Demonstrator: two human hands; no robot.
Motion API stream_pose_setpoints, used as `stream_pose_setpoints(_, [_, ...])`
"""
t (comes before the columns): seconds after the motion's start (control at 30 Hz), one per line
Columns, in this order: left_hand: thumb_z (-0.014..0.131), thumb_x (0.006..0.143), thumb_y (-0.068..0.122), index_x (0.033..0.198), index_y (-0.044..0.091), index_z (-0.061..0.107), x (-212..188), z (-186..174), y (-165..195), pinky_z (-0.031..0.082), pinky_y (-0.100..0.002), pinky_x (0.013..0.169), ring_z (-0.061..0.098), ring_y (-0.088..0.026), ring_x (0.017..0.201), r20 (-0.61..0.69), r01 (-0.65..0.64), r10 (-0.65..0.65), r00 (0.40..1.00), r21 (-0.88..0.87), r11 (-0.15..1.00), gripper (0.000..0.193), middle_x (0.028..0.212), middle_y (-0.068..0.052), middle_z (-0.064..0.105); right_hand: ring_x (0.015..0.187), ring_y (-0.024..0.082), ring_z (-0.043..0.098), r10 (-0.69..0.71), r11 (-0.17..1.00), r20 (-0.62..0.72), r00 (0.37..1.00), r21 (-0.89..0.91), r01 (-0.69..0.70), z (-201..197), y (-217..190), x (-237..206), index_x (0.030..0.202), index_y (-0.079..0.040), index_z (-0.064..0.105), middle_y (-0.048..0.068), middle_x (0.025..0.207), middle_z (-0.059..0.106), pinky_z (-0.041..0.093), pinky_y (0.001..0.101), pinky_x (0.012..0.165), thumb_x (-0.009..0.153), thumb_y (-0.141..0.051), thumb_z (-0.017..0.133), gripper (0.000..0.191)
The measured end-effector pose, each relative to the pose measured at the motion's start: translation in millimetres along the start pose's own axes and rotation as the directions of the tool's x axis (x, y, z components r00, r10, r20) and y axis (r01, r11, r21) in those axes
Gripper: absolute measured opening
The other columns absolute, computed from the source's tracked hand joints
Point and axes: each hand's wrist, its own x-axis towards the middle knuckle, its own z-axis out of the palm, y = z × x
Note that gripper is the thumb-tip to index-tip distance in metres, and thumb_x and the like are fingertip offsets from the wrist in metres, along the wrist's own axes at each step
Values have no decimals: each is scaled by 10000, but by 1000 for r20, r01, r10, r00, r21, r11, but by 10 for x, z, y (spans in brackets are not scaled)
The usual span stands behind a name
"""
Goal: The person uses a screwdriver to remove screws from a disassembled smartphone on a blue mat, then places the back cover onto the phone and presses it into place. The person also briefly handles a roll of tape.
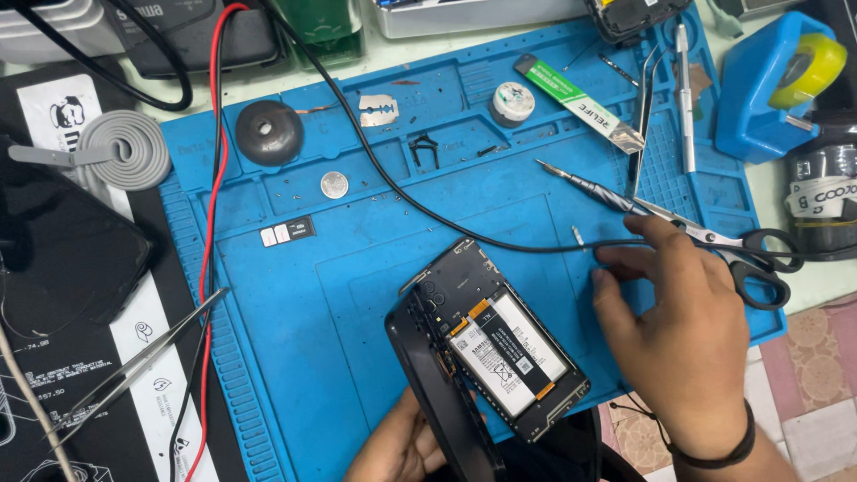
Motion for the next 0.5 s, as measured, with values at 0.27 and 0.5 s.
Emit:
stream_pose_setpoints(0.27, [415, 985, 557, 1506, 129, 476, 78, -71, -61, 519, -444, 1076, 693, -236, 1233, 2, -23, 23, 1000, -17, 1000, 677, 1382, -124, 675, 801, 290, 649, -95, 994, -8, 995, -54, 95, -56, -72, 189, 1120, -43, 659, 66, 845, 720, 473, 434, 843, 847, -52, 785, 301])
stream_pose_setpoints(0.5, [541, 933, 427, 1605, 97, 372, -187, -22, -67, 507, -476, 1099, 648, -298, 1305, 193, -278, 267, 944, 28, 960, 767, 1495, -153, 586, 664, 364, 628, -263, 949, 147, 953, -140, 284, -34, -76, 444, 1134, -10, 663, 132, 664, 637, 488, 474, 679, 826, -45, 745, 321])
